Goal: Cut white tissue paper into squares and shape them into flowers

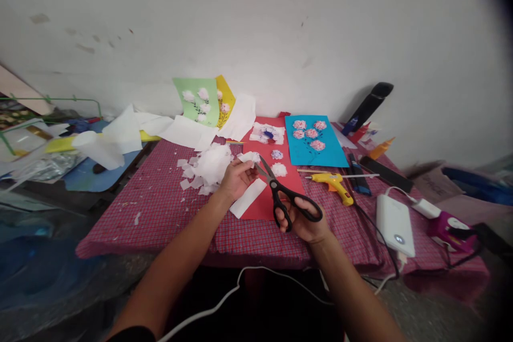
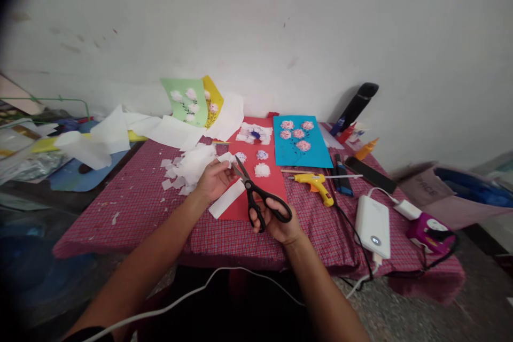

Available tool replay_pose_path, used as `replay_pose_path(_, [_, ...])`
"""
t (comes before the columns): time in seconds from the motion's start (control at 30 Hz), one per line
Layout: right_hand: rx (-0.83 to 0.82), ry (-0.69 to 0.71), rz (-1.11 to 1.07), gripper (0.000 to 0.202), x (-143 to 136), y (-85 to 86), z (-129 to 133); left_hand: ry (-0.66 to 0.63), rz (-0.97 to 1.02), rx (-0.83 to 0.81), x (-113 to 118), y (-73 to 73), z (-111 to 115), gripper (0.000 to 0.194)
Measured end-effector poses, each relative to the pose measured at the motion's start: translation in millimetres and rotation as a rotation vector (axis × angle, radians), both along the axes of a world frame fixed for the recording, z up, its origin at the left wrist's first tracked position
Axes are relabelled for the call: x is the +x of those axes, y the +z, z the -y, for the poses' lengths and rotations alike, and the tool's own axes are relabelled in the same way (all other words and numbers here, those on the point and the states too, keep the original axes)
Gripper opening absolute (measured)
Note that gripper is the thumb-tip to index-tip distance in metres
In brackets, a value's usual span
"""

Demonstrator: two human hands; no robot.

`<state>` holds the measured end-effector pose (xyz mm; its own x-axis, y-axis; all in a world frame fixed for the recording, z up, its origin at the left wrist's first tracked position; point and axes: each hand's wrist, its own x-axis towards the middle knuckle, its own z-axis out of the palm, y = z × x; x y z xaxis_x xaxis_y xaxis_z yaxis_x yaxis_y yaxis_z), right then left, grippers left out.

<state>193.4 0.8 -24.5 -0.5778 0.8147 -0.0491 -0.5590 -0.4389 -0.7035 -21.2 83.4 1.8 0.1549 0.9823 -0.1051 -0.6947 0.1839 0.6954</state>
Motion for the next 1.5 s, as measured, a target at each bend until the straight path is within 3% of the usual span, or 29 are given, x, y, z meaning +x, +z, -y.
replay_pose_path(0.4, [-0.015, -0.002, -0.008, 0.039, 0.3, 3.4, 0.4, -0.003, -0.043, 0.016, 0.3, -2.6, -2.1, 0.025])
replay_pose_path(0.83, [0.000, 0.026, -0.044, 0.038, 2.5, 0.3, -0.2, -0.063, -0.208, 0.165, -4.8, -5.6, -1.8, 0.022])
replay_pose_path(1.23, [-0.006, 0.047, -0.069, 0.041, 2.3, 1.4, -0.3, -0.257, -0.380, 0.327, -9.6, -12.8, -1.4, 0.022])
replay_pose_path(1.5, [0.022, 0.010, -0.049, 0.041, 0.0, 0.9, 0.2, -0.259, -0.332, 0.269, -7.7, -9.7, 1.2, 0.028])
